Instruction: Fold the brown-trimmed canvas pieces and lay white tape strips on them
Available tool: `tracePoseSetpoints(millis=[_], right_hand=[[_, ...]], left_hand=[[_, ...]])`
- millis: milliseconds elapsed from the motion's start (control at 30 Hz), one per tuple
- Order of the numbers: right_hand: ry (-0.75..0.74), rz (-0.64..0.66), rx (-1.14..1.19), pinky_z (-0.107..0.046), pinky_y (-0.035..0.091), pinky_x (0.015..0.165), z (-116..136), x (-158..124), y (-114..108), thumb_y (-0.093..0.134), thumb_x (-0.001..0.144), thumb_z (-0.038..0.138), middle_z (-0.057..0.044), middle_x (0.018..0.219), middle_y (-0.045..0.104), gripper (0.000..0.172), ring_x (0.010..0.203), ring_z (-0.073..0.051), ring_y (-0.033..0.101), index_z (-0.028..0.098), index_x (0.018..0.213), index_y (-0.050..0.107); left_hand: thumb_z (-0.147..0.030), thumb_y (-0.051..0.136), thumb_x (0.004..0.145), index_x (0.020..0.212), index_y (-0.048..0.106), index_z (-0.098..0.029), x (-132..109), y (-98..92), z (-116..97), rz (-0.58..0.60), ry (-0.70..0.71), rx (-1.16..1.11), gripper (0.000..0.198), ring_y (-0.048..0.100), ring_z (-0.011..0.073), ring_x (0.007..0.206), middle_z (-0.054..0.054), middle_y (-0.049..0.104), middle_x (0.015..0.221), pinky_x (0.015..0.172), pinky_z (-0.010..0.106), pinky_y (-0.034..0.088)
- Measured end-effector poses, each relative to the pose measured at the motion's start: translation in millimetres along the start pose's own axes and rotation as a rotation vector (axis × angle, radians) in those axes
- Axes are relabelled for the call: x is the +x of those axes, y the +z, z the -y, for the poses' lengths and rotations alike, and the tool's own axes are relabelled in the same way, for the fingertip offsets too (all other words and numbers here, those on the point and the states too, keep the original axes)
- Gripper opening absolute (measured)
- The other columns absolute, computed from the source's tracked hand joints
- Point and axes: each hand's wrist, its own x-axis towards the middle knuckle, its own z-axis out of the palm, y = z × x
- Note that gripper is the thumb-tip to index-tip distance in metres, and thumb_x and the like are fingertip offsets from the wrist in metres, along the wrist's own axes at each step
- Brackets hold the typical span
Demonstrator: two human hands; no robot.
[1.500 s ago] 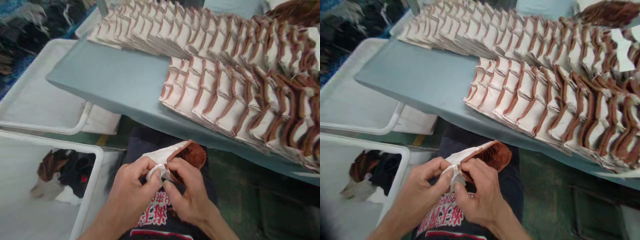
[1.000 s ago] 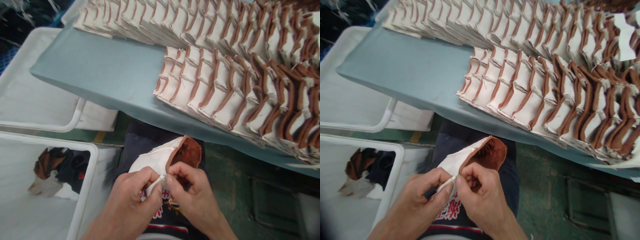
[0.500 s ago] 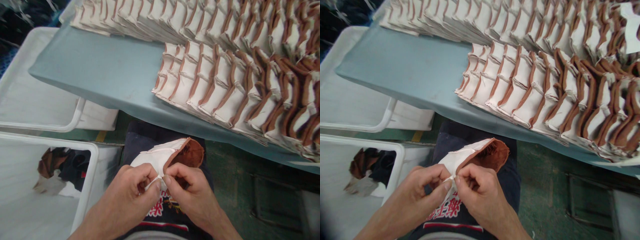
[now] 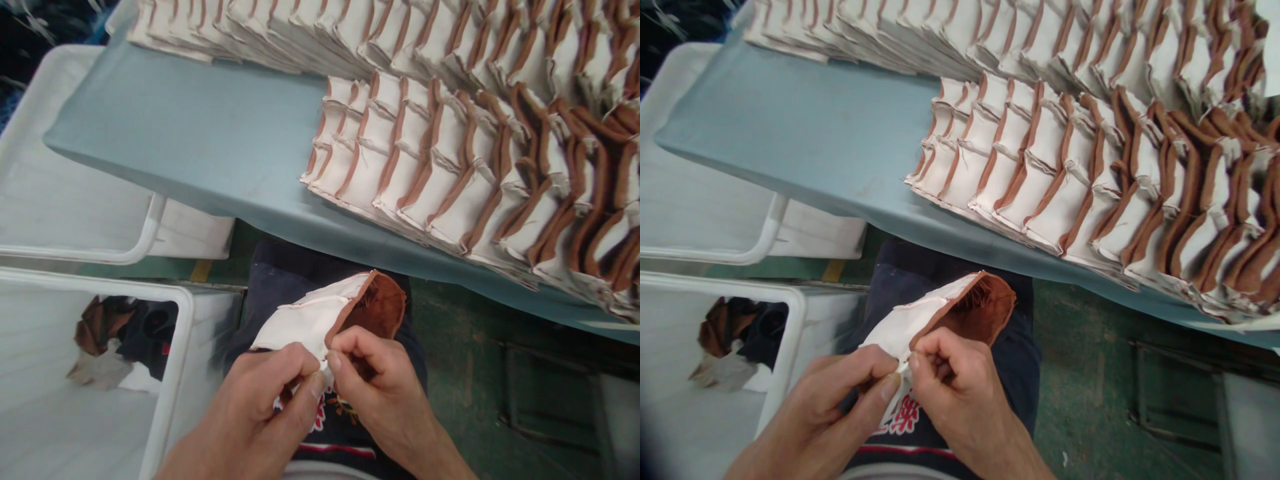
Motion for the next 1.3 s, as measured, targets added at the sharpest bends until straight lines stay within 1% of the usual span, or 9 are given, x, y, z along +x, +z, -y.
tracePoseSetpoints(millis=[133,300,433,500,600,833,967,1133,1300], right_hand=[[0.005,-0.043,0.005,-0.017,0.032,0.043,0.8,0.6,0.8,0.056,0.09,0.021,0.007,0.053,0.048,0.021,0.043,-0.006,0.041,0.019,0.069,0.057],[-0.031,-0.078,0.006,-0.016,0.037,0.045,3.5,4.2,0.2,0.056,0.092,0.024,0.006,0.055,0.055,0.022,0.045,-0.007,0.046,0.019,0.071,0.061],[-0.1,-0.132,-0.055,-0.016,0.039,0.046,1.6,3.8,2.2,0.057,0.093,0.023,0.005,0.058,0.059,0.021,0.046,-0.007,0.05,0.018,0.073,0.062],[-0.125,-0.147,-0.09,-0.016,0.039,0.047,0.5,3.0,2.5,0.057,0.094,0.023,0.005,0.059,0.059,0.022,0.047,-0.007,0.051,0.018,0.073,0.062],[-0.119,-0.106,-0.102,-0.017,0.039,0.048,-0.3,2.6,0.5,0.055,0.096,0.024,0.005,0.059,0.058,0.024,0.049,-0.007,0.051,0.019,0.073,0.061],[-0.069,-0.064,-0.038,-0.019,0.034,0.047,-2.1,5.2,-5.0,0.052,0.099,0.027,0.006,0.057,0.051,0.027,0.048,-0.007,0.043,0.019,0.073,0.057],[-0.083,-0.07,-0.074,-0.02,0.037,0.049,-2.2,4.2,-4.8,0.051,0.099,0.027,0.005,0.059,0.055,0.027,0.05,-0.008,0.046,0.02,0.074,0.058],[-0.154,-0.098,-0.188,-0.022,0.044,0.059,0.3,3.5,-2.5,0.063,0.091,0.027,0.001,0.073,0.064,0.013,0.062,-0.012,0.058,0.02,0.08,0.063],[-0.257,-0.099,-0.296,-0.024,0.042,0.06,-2.2,5.7,-0.2,0.06,0.09,0.019,0.0,0.072,0.063,0.015,0.066,-0.013,0.058,0.02,0.075,0.059]], left_hand=[[-0.017,0.051,0.1,0.072,0.054,-0.021,-0.2,3.5,2.1,-0.056,0.104,-0.026,0.028,0.052,0.0083,0.057,-0.006,0.055,0.063,0.056,0.02,0.04],[-0.011,0.055,0.101,0.083,0.057,-0.022,3.6,3.5,6.6,-0.131,0.191,-0.037,0.02,0.06,0.0074,0.064,-0.007,0.064,0.072,0.062,0.016,0.046],[-0.006,0.058,0.098,0.096,0.06,-0.023,5.0,3.9,9.5,-0.235,0.294,0.1,0.017,0.065,0.0089,0.073,-0.005,0.07,0.083,0.071,0.019,0.049],[-0.006,0.057,0.097,0.098,0.059,-0.022,6.5,3.7,9.2,-0.282,0.346,0.177,0.016,0.064,0.0104,0.074,-0.004,0.07,0.083,0.073,0.022,0.049],[-0.005,0.056,0.096,0.096,0.059,-0.022,11.1,1.8,7.2,-0.327,0.388,0.208,0.017,0.062,0.0116,0.075,-0.004,0.068,0.082,0.074,0.025,0.047],[-0.007,0.056,0.096,0.089,0.062,-0.021,21.9,0.3,15.7,-0.28,0.283,0.036,0.017,0.065,0.0133,0.09,0.001,0.068,0.093,0.081,0.025,0.05],[-0.009,0.055,0.097,0.088,0.064,-0.02,21.3,6.5,23.0,-0.24,0.247,-0.122,0.017,0.067,0.0124,0.088,0.001,0.069,0.095,0.08,0.023,0.051],[-0.008,0.057,0.096,0.089,0.066,-0.02,18.8,14.4,23.6,-0.324,0.231,-0.186,0.017,0.068,0.014,0.088,0.002,0.07,0.094,0.081,0.024,0.052],[-0.007,0.059,0.095,0.09,0.066,-0.021,16.6,16.4,25.3,-0.428,0.275,-0.023,0.017,0.066,0.0139,0.089,0.001,0.067,0.096,0.08,0.025,0.051]])
